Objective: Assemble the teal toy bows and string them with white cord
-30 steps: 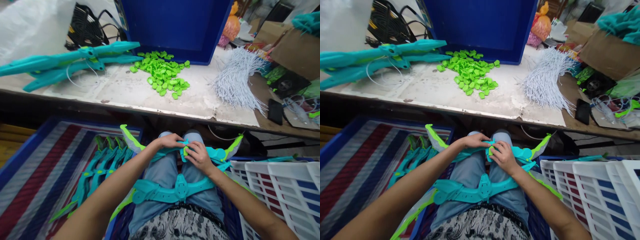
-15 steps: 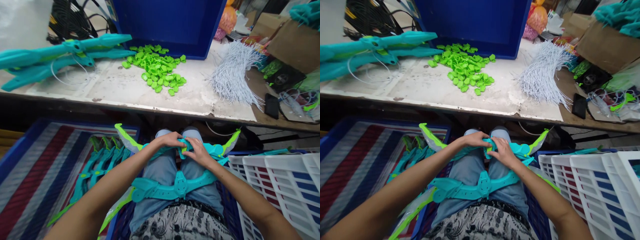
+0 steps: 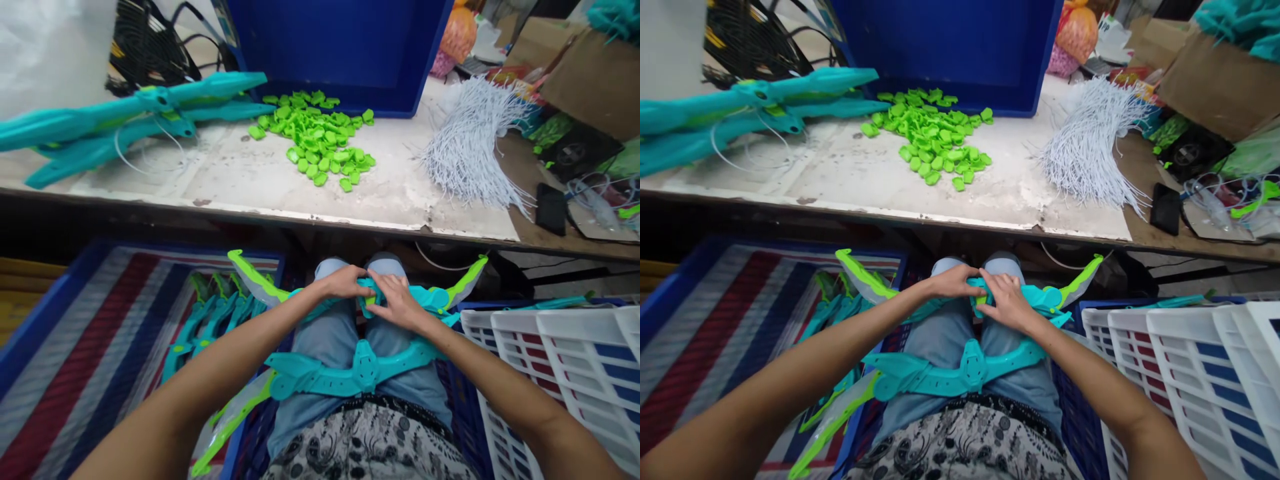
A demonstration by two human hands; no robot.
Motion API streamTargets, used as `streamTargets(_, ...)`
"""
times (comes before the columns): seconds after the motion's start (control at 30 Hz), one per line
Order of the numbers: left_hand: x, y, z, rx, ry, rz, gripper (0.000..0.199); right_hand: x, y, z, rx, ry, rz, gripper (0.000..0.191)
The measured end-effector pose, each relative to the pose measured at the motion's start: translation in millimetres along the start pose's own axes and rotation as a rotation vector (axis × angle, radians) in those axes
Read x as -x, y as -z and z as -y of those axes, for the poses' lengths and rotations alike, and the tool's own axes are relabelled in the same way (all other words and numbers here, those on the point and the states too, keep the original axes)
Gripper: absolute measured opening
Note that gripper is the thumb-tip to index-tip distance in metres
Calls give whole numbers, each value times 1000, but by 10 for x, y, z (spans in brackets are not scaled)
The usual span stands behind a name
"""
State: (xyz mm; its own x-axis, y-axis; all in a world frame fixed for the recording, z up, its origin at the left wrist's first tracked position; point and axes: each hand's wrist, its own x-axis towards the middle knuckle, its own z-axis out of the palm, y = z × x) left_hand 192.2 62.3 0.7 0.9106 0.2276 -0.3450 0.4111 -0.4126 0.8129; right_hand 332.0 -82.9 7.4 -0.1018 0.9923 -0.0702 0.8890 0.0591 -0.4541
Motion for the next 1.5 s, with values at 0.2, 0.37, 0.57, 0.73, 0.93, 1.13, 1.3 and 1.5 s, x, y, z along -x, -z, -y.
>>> streamTargets(0.2, 3, -19, -29, -197, 33, -52, 49, 49, -115, -39, 109, 68, -128, 72)
streamTargets(0.37, 176, -77, -191, -300, 77, -123, 49, 39, 19, 16, 162, 94, -106, 77)
streamTargets(0.57, 414, -348, -315, -606, -15, -373, 28, -744, 898, -84, -33, 27, -268, 31)
streamTargets(0.73, 398, -685, -145, -612, -39, -525, 43, -1902, 1191, -157, 268, -92, -333, 29)
streamTargets(0.93, 835, -1073, -199, -381, 5, -482, 44, -2163, 1131, -116, 388, -50, -225, 27)
streamTargets(1.13, 1222, -1343, -475, -101, 320, -34, 86, -1719, 1474, -324, 299, -270, -105, 34)
streamTargets(1.3, 1027, -1237, -512, 29, 332, -103, 88, -1439, 1520, -429, 437, -336, -72, 33)
streamTargets(1.5, 869, -1042, -441, 160, 267, -128, 95, -1212, 1374, -627, 379, -72, -251, 39)
